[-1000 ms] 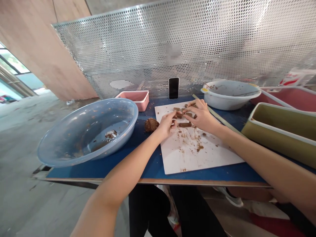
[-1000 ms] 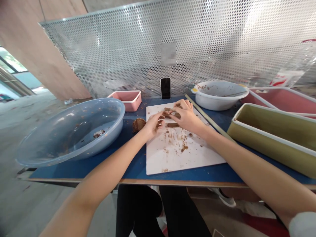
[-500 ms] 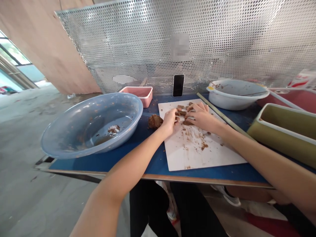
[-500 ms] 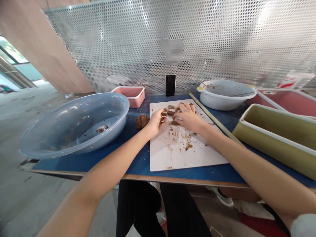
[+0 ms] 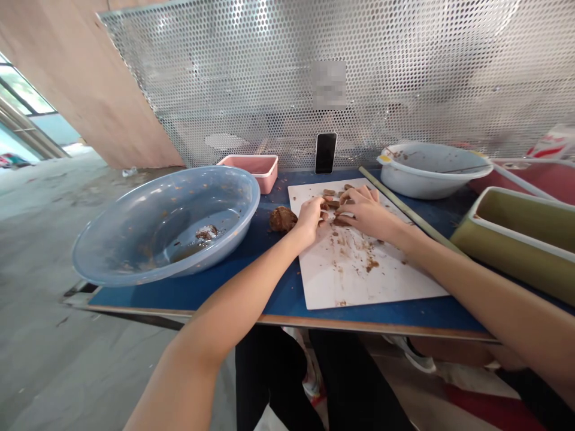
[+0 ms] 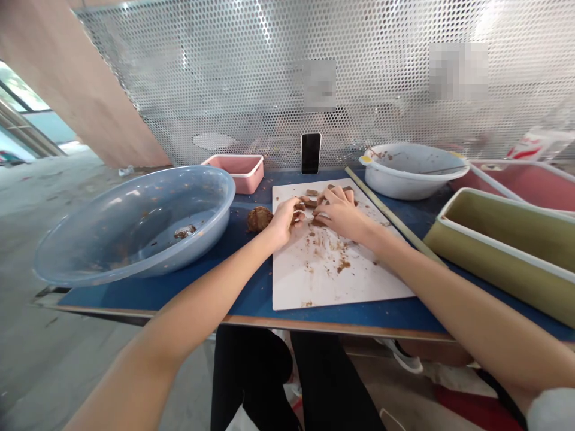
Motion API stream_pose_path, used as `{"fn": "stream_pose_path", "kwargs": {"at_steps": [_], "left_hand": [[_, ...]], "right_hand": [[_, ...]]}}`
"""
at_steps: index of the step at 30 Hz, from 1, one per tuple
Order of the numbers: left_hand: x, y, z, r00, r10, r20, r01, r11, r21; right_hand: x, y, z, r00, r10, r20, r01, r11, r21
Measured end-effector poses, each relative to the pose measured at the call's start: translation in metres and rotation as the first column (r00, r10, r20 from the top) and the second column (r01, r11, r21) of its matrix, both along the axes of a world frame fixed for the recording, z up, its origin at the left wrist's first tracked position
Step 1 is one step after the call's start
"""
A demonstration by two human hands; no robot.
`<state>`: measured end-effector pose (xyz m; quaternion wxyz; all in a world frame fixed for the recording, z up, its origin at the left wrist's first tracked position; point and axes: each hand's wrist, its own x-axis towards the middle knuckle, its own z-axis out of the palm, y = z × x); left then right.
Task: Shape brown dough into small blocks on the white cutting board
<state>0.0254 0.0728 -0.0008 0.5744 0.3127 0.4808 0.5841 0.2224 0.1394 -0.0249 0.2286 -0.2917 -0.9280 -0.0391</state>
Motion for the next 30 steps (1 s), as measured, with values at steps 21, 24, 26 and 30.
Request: {"fn": "stream_pose_path", "kwargs": {"at_steps": [21, 24, 26, 30], "left_hand": [[0.001, -0.004, 0.003, 1.000, -0.007, -0.018, 0.007, 1.000, -0.021], [0.002, -0.005, 0.004, 1.000, -0.004, -0.013, 0.004, 1.000, -0.021], [0.002, -0.005, 0.005, 1.000, 0.002, -0.009, -0.002, 1.000, -0.022], [0.002, -0.005, 0.006, 1.000, -0.004, -0.005, 0.004, 1.000, -0.014]], "right_hand": [[-0.002, 0.000, 0.000, 0.998, -0.010, 0.059, 0.010, 1.000, 0.011], [-0.003, -0.003, 0.001, 0.998, -0.011, 0.061, 0.011, 1.000, 0.012], [-0.003, -0.005, 0.002, 0.998, -0.015, 0.055, 0.014, 1.000, 0.018], [-0.003, -0.012, 0.006, 0.997, -0.032, 0.066, 0.030, 0.999, 0.035]]}}
